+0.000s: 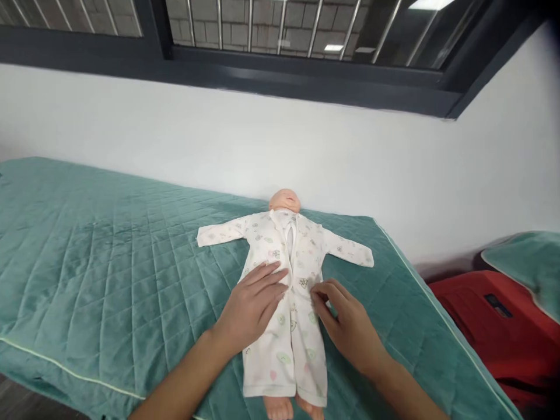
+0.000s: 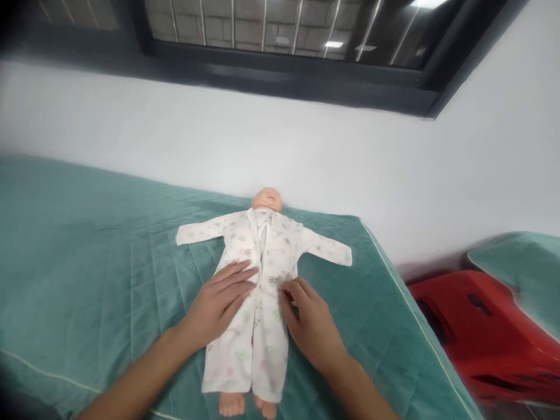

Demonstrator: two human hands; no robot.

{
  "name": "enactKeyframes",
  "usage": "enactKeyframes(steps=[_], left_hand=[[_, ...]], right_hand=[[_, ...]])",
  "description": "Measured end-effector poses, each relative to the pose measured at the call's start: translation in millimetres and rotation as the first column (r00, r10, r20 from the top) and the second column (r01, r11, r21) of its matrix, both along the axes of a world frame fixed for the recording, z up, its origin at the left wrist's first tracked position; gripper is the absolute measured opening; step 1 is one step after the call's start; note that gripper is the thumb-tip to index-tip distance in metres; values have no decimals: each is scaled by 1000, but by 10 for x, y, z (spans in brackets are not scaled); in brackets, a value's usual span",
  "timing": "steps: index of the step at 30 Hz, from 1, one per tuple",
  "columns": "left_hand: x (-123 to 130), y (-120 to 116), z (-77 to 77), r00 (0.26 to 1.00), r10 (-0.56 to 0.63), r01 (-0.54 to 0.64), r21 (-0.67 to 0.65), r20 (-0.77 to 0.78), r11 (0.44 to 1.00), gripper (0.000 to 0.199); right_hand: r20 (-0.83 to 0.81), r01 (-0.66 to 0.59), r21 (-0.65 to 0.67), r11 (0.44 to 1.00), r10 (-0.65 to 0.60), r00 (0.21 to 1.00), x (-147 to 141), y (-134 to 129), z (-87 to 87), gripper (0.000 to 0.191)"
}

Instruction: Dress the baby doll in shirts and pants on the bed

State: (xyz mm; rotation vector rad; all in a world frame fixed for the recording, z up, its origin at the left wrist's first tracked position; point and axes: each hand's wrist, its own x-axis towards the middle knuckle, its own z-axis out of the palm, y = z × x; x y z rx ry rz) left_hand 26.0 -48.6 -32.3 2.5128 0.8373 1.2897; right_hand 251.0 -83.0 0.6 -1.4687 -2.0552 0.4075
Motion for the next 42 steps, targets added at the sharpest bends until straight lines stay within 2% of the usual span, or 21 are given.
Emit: enactKeyframes(steps=[2, 4, 7, 9, 12, 15, 18, 22, 24, 28, 33, 36, 38, 42], left_hand=[[-51, 26, -50, 993, 42, -39, -32, 111, 999, 33], [-87, 143, -18, 976, 118, -105, -82, 185, 991, 34], [-47, 506, 143, 945, 276, -248, -170, 175, 954, 33], [58, 818, 291, 931, 343, -306, -249, 122, 919, 33], [280, 1235, 505, 944, 328, -285, -410, 37, 866, 32], [462, 1479, 607, 955, 291, -229, -488, 54, 842, 33], [531, 1579, 552, 939, 309, -194, -507, 154, 840, 42], [533, 1619, 429, 876, 448, -336, -437, 180, 834, 34], [528, 1626, 420, 879, 454, -346, -461, 147, 818, 30], [497, 1634, 470, 914, 386, -246, -584, 127, 774, 17], [440, 1657, 505, 893, 406, -179, -672, 197, 719, 10], [436, 1661, 525, 862, 414, -112, -687, 293, 718, 12], [447, 1654, 539, 849, 402, -71, -680, 343, 730, 14], [479, 1646, 529, 869, 334, -13, -657, 366, 753, 12]], right_hand=[[7, 27, 10, 1000, -27, 1000, 37, 41, 45, 11], [-11, 94, 65, 993, -94, 996, 62, 189, 131, 11], [-136, 225, 118, 967, -209, 968, 18, 626, 293, 12], [-202, 280, 77, 957, -260, 944, -68, 1004, 388, 15], [-141, 355, -21, 935, -354, 925, -234, 1504, 444, 22], [-113, 434, -45, 900, -436, 893, -369, 1739, 370, 29], [-173, 439, -70, 895, -445, 879, -410, 1740, 261, 31], [-265, 425, -146, 893, -449, 853, -369, 1700, 228, 29], [-271, 441, -168, 882, -471, 839, -359, 1708, 243, 22], [-292, 408, -200, 891, -452, 843, -358, 1725, 268, 14], [-441, 294, -283, 913, -396, 806, -264, 1780, 292, 15], [-609, 196, -288, 937, -337, 718, -240, 1827, 295, 19], [-652, 212, -259, 942, -333, 681, -273, 1838, 288, 22], [-617, 228, -218, 949, -315, 721, -346, 1812, 268, 23]])
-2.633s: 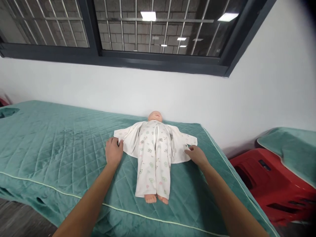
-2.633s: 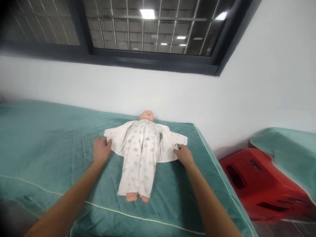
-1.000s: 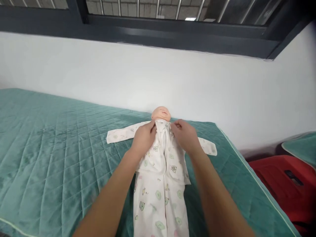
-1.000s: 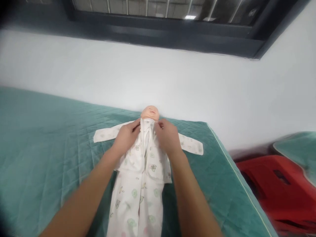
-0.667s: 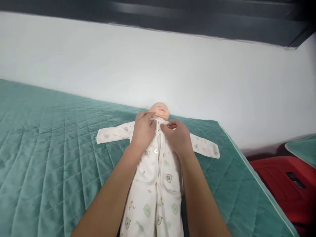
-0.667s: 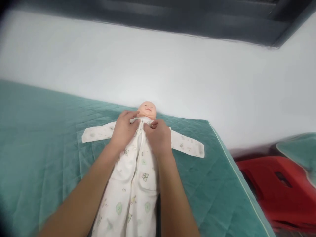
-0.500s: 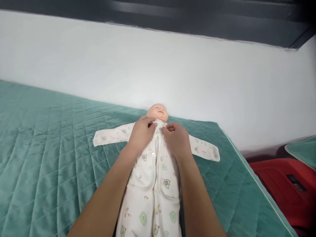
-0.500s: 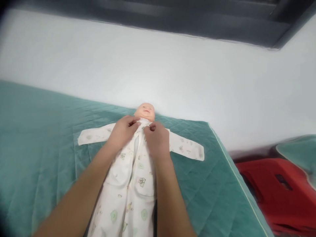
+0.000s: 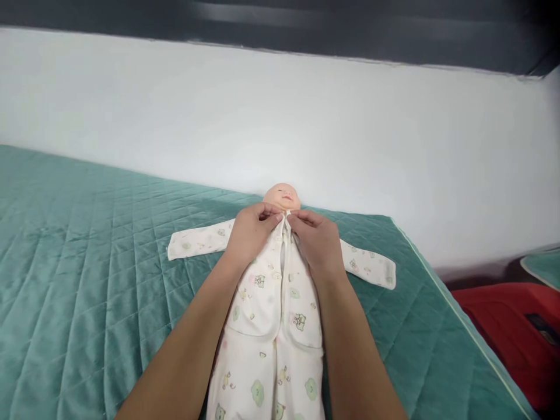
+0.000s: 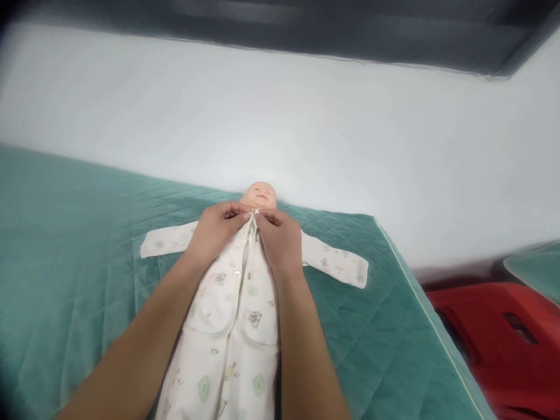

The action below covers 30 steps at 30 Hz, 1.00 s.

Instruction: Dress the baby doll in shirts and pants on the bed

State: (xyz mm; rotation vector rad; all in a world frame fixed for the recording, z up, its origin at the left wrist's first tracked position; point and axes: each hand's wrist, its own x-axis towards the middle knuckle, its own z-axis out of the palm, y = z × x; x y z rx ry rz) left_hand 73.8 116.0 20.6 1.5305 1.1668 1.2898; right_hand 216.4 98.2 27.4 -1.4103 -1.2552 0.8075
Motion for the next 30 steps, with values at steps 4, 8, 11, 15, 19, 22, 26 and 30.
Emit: enactKeyframes(steps=[4, 8, 11, 15, 19, 22, 26, 30], left_hand=[[-2, 14, -39, 1000, -10, 10, -10, -28, 1000, 10], [-31, 6, -29, 999, -34, 34, -33, 11, 999, 9], [-40, -17, -6, 996, -71, 73, -44, 44, 996, 14], [-28, -31, -4, 998, -59, 59, -41, 6, 997, 18], [-28, -22, -9, 999, -27, 24, -70, -47, 997, 20], [-34, -15, -8, 995, -37, 30, -79, -94, 996, 23], [-29, -17, -8, 993, -37, 30, -67, -111, 997, 18], [-19, -10, -21, 999, -28, 25, -64, -35, 998, 13]], right_hand=[[14, -113, -21, 993, 113, 993, 25, -31, -6, 24], [0, -178, -30, 983, 179, 984, 61, -44, -6, 25], [-95, -187, -11, 982, 185, 978, 64, -39, -33, 27], [-230, -150, -7, 989, 144, 963, 68, -22, -83, 33], [-202, -176, -25, 984, 167, 965, 84, -13, -94, 31], [-99, -197, -51, 979, 192, 976, 90, -12, -79, 29], [23, -185, -57, 981, 187, 982, 71, -29, -48, 25], [87, -215, -54, 975, 219, 972, 39, -67, 7, 21]])
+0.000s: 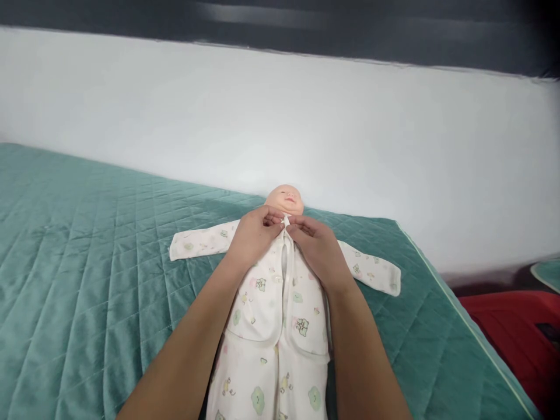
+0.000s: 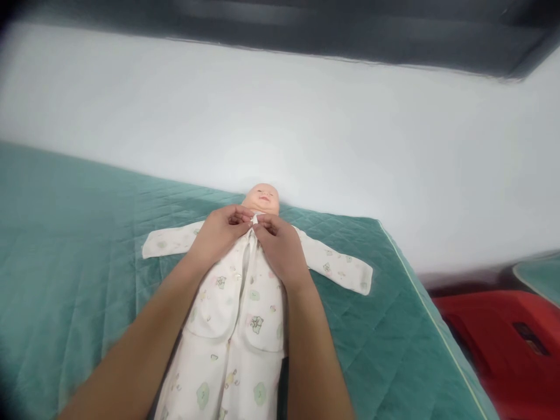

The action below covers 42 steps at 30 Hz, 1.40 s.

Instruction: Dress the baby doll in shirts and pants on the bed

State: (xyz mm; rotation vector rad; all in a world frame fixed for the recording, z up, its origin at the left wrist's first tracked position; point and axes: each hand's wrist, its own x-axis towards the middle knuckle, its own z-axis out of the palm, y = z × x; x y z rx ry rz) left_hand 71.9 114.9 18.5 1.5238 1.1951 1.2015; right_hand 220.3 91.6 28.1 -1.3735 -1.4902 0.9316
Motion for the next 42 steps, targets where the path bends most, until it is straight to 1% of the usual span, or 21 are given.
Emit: enactKeyframes(steps=[3, 6, 9, 13, 16, 19, 22, 25, 28, 30, 32, 34, 36, 39, 42], left_hand=[[2, 28, -38, 993, -17, 21, -32, 118, 999, 11], [-3, 45, -76, 976, -34, 51, -75, 215, 996, 14], [-11, 15, -64, 966, -16, 52, -132, 257, 990, 18], [-17, -53, 15, 963, -6, 66, -213, 271, 975, 22], [-4, -72, 57, 980, -3, 46, -209, 201, 977, 29], [17, -70, 65, 999, 25, -17, -149, 49, 989, 35], [22, -64, 53, 999, 41, -45, -136, -35, 990, 33], [4, -52, 28, 1000, 20, -22, -143, -13, 989, 33], [-21, -41, 4, 999, 23, -19, -135, 25, 991, 36], [-36, -40, -1, 999, 25, -20, -127, 37, 992, 34], [-51, -45, 7, 999, -7, 12, -128, 41, 992, 29], [-64, -55, 26, 999, -40, 42, -122, 25, 992, 24], [-70, -63, 49, 997, -65, 63, -75, -28, 995, 21], [-62, -69, 72, 988, -83, 85, 12, -129, 996, 22], [-46, -70, 73, 976, -95, 101, 19, -194, 995, 25]], right_hand=[[27, 6, -21, 1000, -5, 1000, -15, -23, 43, 20], [43, 11, -56, 998, -9, 999, -21, -36, 61, 24], [69, -5, -72, 997, 10, 998, -20, -45, 58, 26], [125, -21, -74, 997, 30, 992, -21, -57, 56, 29], [159, -26, -71, 997, 37, 987, -27, -65, 63, 28], [180, -34, -60, 998, 45, 983, -37, -72, 69, 19], [206, -41, -45, 998, 50, 977, -45, -83, 73, 16], [222, -45, -51, 998, 55, 974, -49, -100, 78, 20], [219, -48, -41, 998, 56, 974, -50, -121, 86, 29], [224, -46, -29, 999, 52, 973, -51, -131, 91, 34], [232, -42, -14, 999, 45, 972, -48, -132, 89, 33], [224, -22, 13, 1000, 19, 974, -39, -121, 74, 27], [189, 24, 42, 999, -31, 981, -29, -98, 46, 21], [144, 94, 75, 993, -105, 984, -27, -58, 5, 15], [170, 138, 117, 983, -157, 973, -48, -38, -11, 13]])
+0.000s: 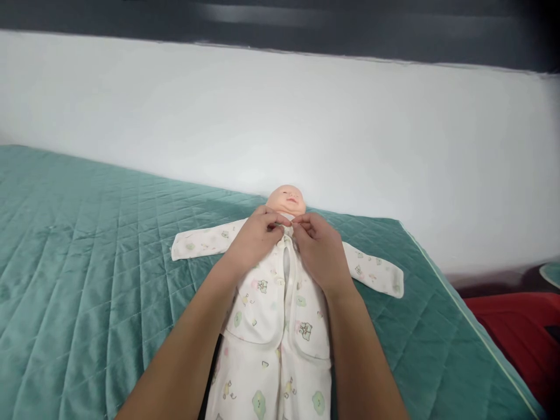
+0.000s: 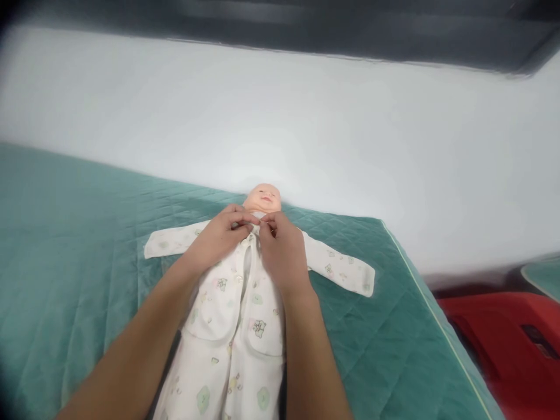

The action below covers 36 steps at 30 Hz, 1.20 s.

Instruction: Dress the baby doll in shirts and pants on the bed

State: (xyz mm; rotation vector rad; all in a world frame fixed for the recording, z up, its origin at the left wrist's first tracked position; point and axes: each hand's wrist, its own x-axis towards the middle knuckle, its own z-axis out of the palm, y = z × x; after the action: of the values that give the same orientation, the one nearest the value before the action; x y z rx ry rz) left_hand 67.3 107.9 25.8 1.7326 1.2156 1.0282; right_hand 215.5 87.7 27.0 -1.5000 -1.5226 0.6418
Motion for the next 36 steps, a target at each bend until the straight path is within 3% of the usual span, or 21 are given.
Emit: enactKeyframes(steps=[12, 19, 26, 31, 36], left_hand=[[20, 11, -41, 1000, 3, -3, 26, -5, 1000, 20], [16, 29, -91, 1000, 16, -16, 55, -6, 998, 17], [21, 72, -146, 1000, 18, -18, 124, 4, 992, 24], [29, 80, -165, 995, 86, -96, 186, 58, 978, 27], [1, -124, -139, 944, 276, -319, 293, 180, 901, 25]], right_hand=[[45, 73, 35, 997, -75, 996, -41, -12, 7, 17], [111, 106, 53, 993, -112, 987, -50, -7, 10, 38], [80, -16, 30, 999, 13, 997, -49, -8, 8, 39], [19, -42, 30, 999, 41, 999, -33, -15, -27, 32], [-142, 71, 91, 993, -58, 988, 12, -97, -88, 29]])
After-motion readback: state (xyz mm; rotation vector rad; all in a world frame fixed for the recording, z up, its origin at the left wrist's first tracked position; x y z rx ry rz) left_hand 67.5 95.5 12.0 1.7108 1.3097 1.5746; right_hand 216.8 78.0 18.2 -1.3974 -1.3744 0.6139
